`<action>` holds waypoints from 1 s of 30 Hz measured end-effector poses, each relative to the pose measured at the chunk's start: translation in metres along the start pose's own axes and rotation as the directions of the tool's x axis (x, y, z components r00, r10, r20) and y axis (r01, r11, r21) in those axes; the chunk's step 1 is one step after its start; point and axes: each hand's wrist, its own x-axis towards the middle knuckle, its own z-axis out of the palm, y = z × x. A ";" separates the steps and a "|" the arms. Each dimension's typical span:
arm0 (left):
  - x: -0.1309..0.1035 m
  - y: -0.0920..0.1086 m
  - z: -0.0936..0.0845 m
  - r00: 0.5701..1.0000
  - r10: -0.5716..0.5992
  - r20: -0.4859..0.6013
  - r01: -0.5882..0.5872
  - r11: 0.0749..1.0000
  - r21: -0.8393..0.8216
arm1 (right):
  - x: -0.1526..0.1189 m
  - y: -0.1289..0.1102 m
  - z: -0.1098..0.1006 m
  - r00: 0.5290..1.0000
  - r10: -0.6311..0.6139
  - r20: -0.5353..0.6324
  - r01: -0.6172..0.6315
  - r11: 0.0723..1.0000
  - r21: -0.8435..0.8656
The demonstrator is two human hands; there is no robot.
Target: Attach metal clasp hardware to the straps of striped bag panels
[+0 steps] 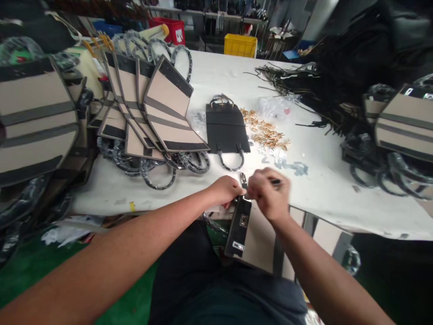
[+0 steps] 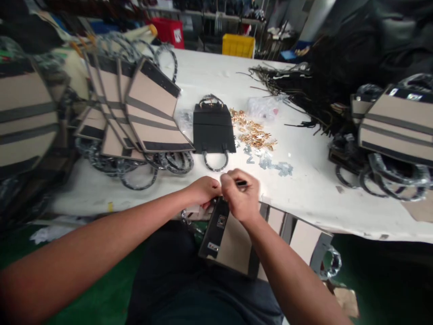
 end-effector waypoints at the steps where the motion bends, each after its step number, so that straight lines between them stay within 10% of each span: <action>1: -0.001 0.001 0.000 1.000 -0.003 0.001 0.003 1.000 -0.004 | 0.000 0.002 0.001 1.000 0.018 0.022 -0.018 1.000 -0.024; 15: -0.006 0.012 -0.005 0.990 -0.103 0.100 0.116 0.984 -0.134 | -0.006 0.018 -0.026 0.985 0.051 -0.162 -0.052 0.999 -0.005; 25: -0.012 0.029 0.001 0.995 -0.096 0.000 0.094 0.980 0.177 | -0.015 0.004 -0.024 0.988 0.077 -0.136 -0.077 0.997 0.009; 30: -0.057 0.049 0.018 0.988 0.075 -0.136 -0.022 0.933 0.360 | -0.038 -0.026 -0.044 0.981 0.127 -0.146 -0.117 0.990 0.075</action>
